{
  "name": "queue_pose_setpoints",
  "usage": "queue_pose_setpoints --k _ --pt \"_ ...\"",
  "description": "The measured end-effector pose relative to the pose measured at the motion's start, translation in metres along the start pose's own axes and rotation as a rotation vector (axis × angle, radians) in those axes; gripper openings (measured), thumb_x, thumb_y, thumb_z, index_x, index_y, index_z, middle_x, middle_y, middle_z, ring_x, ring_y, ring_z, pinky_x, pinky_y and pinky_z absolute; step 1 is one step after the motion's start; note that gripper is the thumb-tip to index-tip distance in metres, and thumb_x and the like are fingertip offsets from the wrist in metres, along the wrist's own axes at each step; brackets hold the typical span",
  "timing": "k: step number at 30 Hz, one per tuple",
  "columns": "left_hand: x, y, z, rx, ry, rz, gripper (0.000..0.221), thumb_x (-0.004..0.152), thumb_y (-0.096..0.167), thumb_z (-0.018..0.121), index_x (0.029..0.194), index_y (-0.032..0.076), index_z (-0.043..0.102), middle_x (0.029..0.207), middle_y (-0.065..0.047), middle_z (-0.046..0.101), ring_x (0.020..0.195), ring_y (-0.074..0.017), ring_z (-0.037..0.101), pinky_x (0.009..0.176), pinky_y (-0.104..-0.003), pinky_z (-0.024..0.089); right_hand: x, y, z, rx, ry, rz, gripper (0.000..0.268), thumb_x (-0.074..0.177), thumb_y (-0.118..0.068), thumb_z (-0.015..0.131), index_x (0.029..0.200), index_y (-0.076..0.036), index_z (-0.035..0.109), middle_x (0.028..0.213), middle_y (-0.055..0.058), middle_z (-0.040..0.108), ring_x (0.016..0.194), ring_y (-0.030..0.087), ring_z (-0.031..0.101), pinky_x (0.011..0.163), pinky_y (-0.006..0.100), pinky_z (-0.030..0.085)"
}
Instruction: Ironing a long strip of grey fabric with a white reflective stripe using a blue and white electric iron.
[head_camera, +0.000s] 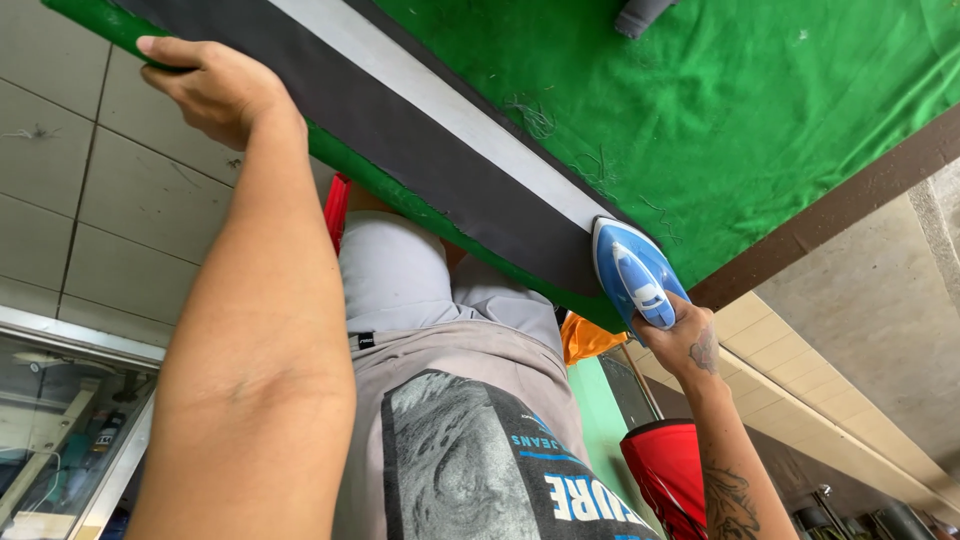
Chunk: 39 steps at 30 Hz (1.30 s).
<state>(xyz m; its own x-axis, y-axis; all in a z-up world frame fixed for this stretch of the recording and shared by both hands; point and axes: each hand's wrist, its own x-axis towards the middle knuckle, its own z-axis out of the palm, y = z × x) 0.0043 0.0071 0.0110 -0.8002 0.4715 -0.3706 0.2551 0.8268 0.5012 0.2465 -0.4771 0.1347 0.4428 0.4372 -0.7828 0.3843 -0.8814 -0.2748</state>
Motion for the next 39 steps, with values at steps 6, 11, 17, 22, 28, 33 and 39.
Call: queue_pose_setpoints --k 6,11,17,22,28,33,39 --pt "0.001 0.003 0.001 0.031 -0.004 -0.056 0.076 0.08 0.06 0.007 0.116 0.019 0.061 0.103 -0.01 0.082 0.093 -0.0374 0.076 0.074 -0.05 0.058 0.005 -0.024 -0.001 0.018 0.013 -0.041 0.017 0.081 -0.021 0.075 0.087 -0.006 0.072 0.068 0.006 0.067 0.056 0.021 0.064 0.056 0.034 0.057" --pt "0.002 0.004 0.001 0.049 -0.008 -0.07 0.077 0.079 0.061 0.004 0.111 0.018 0.06 0.096 -0.008 0.08 0.089 -0.0354 0.074 0.072 -0.049 0.057 0.013 -0.043 -0.001 0.006 0.007 -0.076 0.018 0.082 -0.022 0.075 0.087 -0.005 0.073 0.069 0.006 0.067 0.056 0.021 0.063 0.057 0.034 0.057" --pt "0.004 0.002 0.003 0.044 0.008 -0.058 0.075 0.08 0.061 0.005 0.109 0.018 0.059 0.091 -0.007 0.08 0.085 -0.0346 0.074 0.07 -0.048 0.057 0.021 -0.055 0.001 -0.027 0.018 -0.075 0.016 0.079 -0.024 0.075 0.079 -0.009 0.069 0.061 0.002 0.057 0.051 0.019 0.052 0.051 0.034 0.05" --pt "0.009 -0.006 0.008 0.057 0.031 -0.016 0.072 0.082 0.06 0.006 0.11 0.019 0.058 0.091 -0.009 0.08 0.084 -0.0368 0.075 0.065 -0.05 0.056 0.025 -0.074 -0.001 -0.062 0.025 -0.052 0.016 0.077 -0.024 0.073 0.073 -0.01 0.066 0.057 0.001 0.051 0.05 0.018 0.045 0.05 0.036 0.044" --pt "0.001 -0.001 0.001 0.067 0.024 -0.021 0.066 0.085 0.059 0.007 0.105 0.018 0.056 0.089 -0.012 0.08 0.084 -0.0421 0.074 0.066 -0.054 0.053 0.029 -0.097 -0.001 -0.079 0.001 -0.007 0.02 0.078 -0.027 0.071 0.083 -0.008 0.073 0.06 0.003 0.054 0.055 0.019 0.048 0.055 0.037 0.048" --pt "0.0 -0.003 0.003 0.064 0.006 -0.028 0.064 0.086 0.059 0.008 0.101 0.017 0.053 0.082 -0.01 0.077 0.078 -0.0392 0.073 0.061 -0.051 0.052 0.033 -0.114 -0.003 -0.083 0.007 -0.011 0.019 0.076 -0.027 0.069 0.071 -0.009 0.063 0.058 0.002 0.043 0.055 0.019 0.04 0.053 0.038 0.042" --pt "-0.004 -0.002 0.002 0.057 0.003 -0.037 0.062 0.086 0.059 0.007 0.101 0.018 0.052 0.079 -0.009 0.076 0.076 -0.0378 0.072 0.062 -0.05 0.053 0.037 -0.124 -0.002 -0.079 0.02 -0.042 0.02 0.075 -0.026 0.067 0.067 -0.011 0.057 0.061 0.001 0.033 0.059 0.016 0.03 0.051 0.035 0.037"
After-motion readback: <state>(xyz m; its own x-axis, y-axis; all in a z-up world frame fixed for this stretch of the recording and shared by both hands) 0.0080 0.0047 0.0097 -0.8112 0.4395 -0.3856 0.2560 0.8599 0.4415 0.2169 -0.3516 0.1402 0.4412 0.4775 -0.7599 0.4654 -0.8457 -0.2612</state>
